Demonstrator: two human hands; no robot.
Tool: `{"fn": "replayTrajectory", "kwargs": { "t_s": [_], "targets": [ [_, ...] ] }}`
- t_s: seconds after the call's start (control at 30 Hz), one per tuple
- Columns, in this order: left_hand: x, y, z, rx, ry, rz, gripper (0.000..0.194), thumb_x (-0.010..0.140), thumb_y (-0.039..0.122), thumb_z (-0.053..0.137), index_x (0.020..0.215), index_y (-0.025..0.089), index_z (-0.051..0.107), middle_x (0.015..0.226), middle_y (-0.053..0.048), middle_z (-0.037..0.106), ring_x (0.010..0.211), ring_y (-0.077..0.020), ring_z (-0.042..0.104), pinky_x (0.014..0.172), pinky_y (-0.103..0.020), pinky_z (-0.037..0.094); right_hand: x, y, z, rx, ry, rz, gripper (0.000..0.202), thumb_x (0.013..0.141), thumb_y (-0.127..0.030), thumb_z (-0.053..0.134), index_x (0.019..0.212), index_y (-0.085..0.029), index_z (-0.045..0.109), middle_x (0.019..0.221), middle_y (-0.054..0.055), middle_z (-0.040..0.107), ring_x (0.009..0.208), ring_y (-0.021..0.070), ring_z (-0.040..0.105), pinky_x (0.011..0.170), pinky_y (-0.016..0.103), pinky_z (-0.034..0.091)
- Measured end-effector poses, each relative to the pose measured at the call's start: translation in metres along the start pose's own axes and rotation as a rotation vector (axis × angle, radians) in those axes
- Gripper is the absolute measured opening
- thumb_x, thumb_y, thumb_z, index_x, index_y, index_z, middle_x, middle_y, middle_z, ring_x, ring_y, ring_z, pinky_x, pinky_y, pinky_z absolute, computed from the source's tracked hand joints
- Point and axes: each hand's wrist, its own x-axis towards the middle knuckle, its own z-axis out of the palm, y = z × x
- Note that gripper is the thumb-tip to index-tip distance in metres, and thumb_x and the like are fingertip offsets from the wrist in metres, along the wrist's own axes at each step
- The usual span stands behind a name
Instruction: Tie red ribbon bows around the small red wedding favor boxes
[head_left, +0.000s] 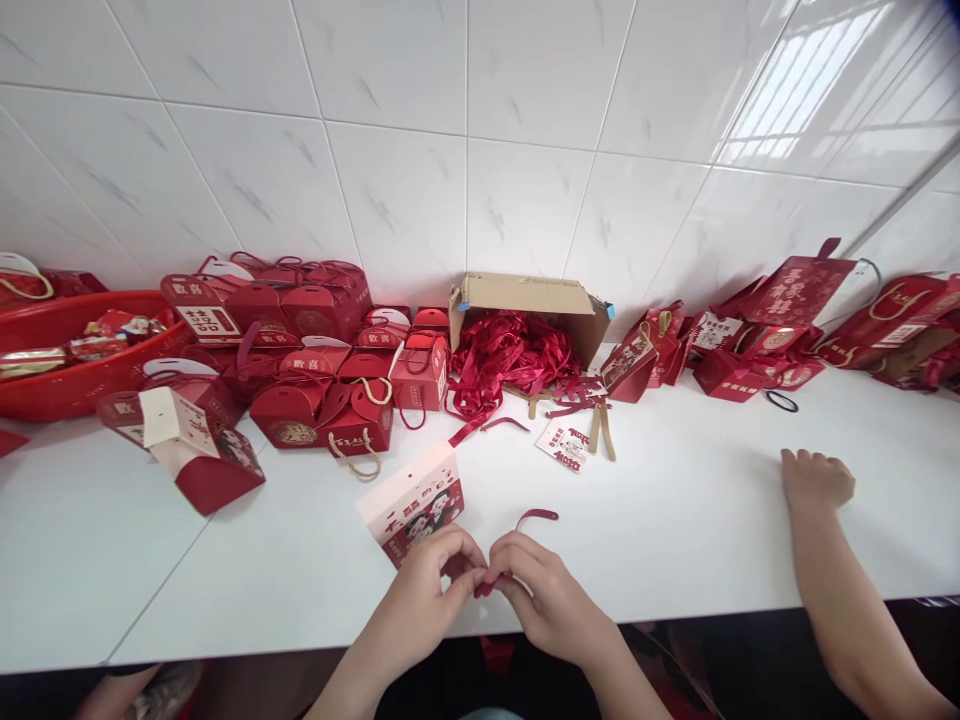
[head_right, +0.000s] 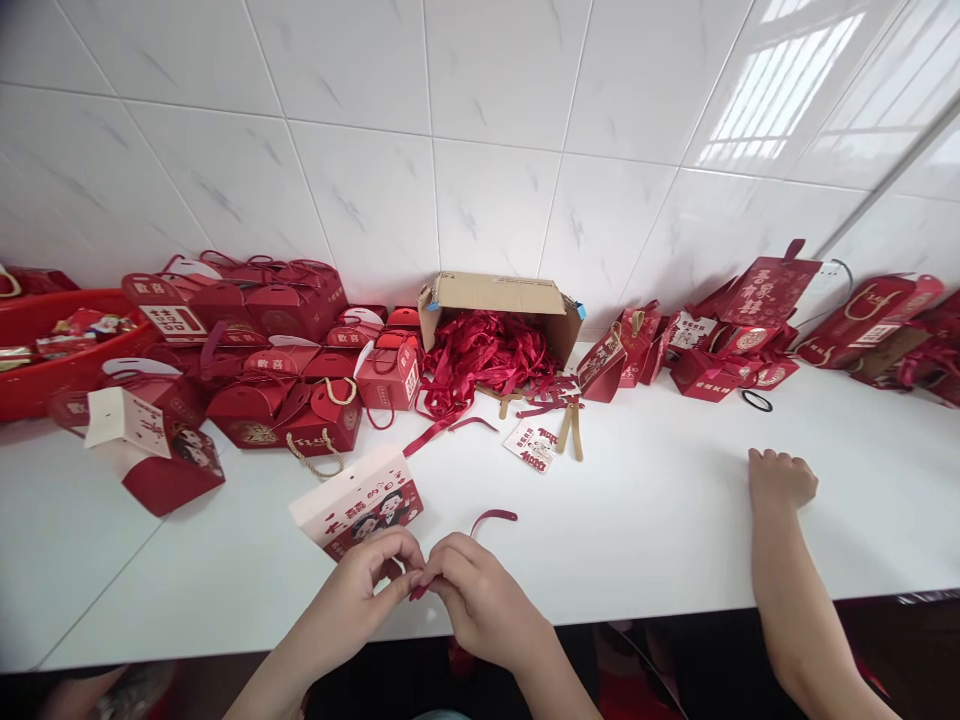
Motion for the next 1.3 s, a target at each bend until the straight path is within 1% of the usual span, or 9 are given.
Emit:
{"fn": "replayTrajectory", "kwargs": {
  "t_s": [0.27, 0.37, 0.43, 0.47, 0.53, 0.67, 0.83, 1.0, 1.3],
  "targets": [
    [-0.023, -0.001, 0.000, 0.139, 0.186, 0.267, 0.010, 0.088, 0.020, 0.053, 0.080, 0.022, 0.060, 0.081, -0.002, 0.059, 0.075, -0.0153, 0.056, 0.068, -0.026, 0.045, -0.001, -0.005, 0.000, 0.116, 0.101, -0.051, 0.020, 0.092, -0.008, 0.043, 0.093, -0.021, 0.057, 0.088, 0.006, 0.057, 0.078, 0.0147, 0.058, 0.067, 0.027, 0.050],
    [-0.032, -0.006, -0.008, 0.215, 0.711, 0.355, 0.012, 0.083, 0.020, 0.061, 0.094, 0.025, 0.058, 0.091, -0.003, 0.057, 0.084, -0.0186, 0.055, 0.071, -0.029, 0.044, -0.002, -0.006, -0.005, 0.191, 0.125, -0.061, 0.019, 0.093, -0.011, 0.042, 0.092, -0.021, 0.058, 0.088, 0.006, 0.058, 0.078, 0.0153, 0.058, 0.067, 0.029, 0.050],
    [-0.029, -0.013, -0.017, 0.286, 1.060, 0.287, 0.040, 0.075, 0.026, 0.071, 0.111, 0.023, 0.053, 0.109, -0.008, 0.053, 0.103, -0.0254, 0.051, 0.084, -0.036, 0.044, -0.003, -0.006, -0.007, 0.259, 0.152, -0.058, 0.015, 0.094, -0.016, 0.044, 0.089, -0.021, 0.058, 0.085, 0.006, 0.058, 0.077, 0.0161, 0.058, 0.067, 0.031, 0.051],
    [-0.025, -0.017, -0.023, 0.309, 1.119, 0.225, 0.056, 0.070, 0.030, 0.075, 0.119, 0.022, 0.049, 0.118, -0.011, 0.050, 0.113, -0.0294, 0.047, 0.091, -0.040, 0.042, -0.003, -0.006, -0.008, 0.303, 0.163, -0.052, 0.012, 0.094, -0.019, 0.047, 0.088, -0.021, 0.057, 0.084, 0.006, 0.058, 0.076, 0.0163, 0.058, 0.067, 0.032, 0.051],
    [-0.016, -0.025, -0.033, 0.245, 0.961, 0.106, 0.074, 0.067, 0.037, 0.077, 0.130, 0.022, 0.041, 0.125, -0.013, 0.050, 0.121, -0.0322, 0.045, 0.098, -0.045, 0.040, -0.002, -0.006, -0.008, 0.402, 0.171, -0.033, 0.011, 0.093, -0.025, 0.051, 0.084, -0.021, 0.057, 0.080, 0.005, 0.058, 0.075, 0.0165, 0.057, 0.067, 0.033, 0.051],
    [0.001, -0.036, -0.038, -0.132, 0.591, 0.034, 0.076, 0.081, 0.038, 0.064, 0.144, 0.025, 0.022, 0.102, -0.007, 0.065, 0.097, -0.0208, 0.065, 0.086, -0.034, 0.052, -0.002, -0.006, -0.006, 0.460, 0.191, 0.017, 0.013, 0.091, -0.030, 0.056, 0.081, -0.022, 0.058, 0.081, 0.005, 0.056, 0.077, 0.0173, 0.057, 0.070, 0.034, 0.051],
    [0.007, -0.033, -0.020, -0.003, 0.402, 0.185, 0.027, 0.083, 0.030, 0.061, 0.109, 0.020, 0.064, 0.096, -0.006, 0.067, 0.089, -0.0182, 0.065, 0.077, -0.026, 0.052, -0.001, -0.003, -0.005, 0.155, 0.341, 0.074, 0.014, 0.088, -0.027, 0.058, 0.077, -0.021, 0.062, 0.136, 0.011, 0.039, 0.133, 0.0300, 0.033, 0.102, 0.049, 0.036],
    [0.008, -0.030, -0.005, 0.014, 0.390, 0.285, 0.013, 0.084, 0.025, 0.058, 0.083, 0.018, 0.069, 0.080, -0.005, 0.065, 0.078, -0.0172, 0.064, 0.069, -0.026, 0.051, 0.005, 0.000, 0.000, 0.038, 0.293, 0.086, 0.010, 0.088, -0.018, 0.055, 0.083, -0.022, 0.063, 0.147, 0.008, 0.030, 0.139, 0.0304, 0.023, 0.108, 0.053, 0.028],
    [0.007, -0.033, -0.003, -0.029, 0.368, 0.250, 0.012, 0.084, 0.025, 0.060, 0.084, 0.019, 0.070, 0.086, -0.006, 0.066, 0.082, -0.0181, 0.064, 0.068, -0.027, 0.052, 0.017, 0.010, 0.014, -0.098, 0.417, 0.028, 0.019, 0.087, -0.009, 0.049, 0.088, -0.022, 0.062, 0.135, 0.012, 0.042, 0.132, 0.0280, 0.036, 0.102, 0.049, 0.037]
  ]
}}
